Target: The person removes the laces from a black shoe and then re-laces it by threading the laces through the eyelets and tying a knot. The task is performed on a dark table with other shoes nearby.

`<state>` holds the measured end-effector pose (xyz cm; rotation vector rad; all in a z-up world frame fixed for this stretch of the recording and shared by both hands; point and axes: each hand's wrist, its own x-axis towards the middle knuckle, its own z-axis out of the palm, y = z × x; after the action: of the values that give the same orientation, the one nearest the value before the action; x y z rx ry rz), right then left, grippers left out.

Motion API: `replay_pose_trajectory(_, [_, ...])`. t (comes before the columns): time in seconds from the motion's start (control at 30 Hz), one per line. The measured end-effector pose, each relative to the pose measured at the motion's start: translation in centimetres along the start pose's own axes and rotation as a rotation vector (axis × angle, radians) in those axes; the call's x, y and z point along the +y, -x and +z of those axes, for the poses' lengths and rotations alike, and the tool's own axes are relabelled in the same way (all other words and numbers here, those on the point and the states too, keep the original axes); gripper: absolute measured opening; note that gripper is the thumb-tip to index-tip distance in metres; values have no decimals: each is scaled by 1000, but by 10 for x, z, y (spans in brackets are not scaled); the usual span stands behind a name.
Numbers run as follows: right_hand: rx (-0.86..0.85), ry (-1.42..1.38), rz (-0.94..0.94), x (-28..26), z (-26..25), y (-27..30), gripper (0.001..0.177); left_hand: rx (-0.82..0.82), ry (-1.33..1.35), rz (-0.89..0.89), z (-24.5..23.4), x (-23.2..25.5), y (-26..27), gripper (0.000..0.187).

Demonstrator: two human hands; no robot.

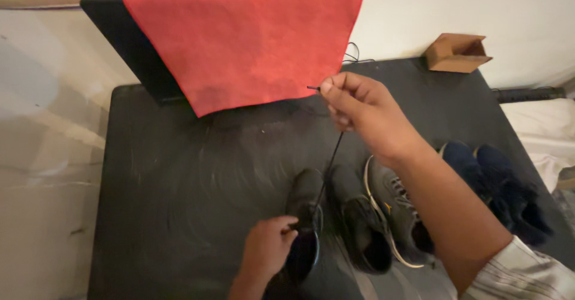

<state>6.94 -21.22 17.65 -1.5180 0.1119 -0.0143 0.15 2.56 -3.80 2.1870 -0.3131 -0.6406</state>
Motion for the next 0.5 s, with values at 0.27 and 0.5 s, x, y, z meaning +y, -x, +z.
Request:
replay_pose_trajectory(0.27, [23, 347, -133, 54, -9, 44, 20, 126, 27, -31, 15, -17, -6, 21])
replay_pose_trajectory(0.5, [7, 562, 143, 162, 33, 103, 17, 69, 99, -214, 10, -13, -8, 19])
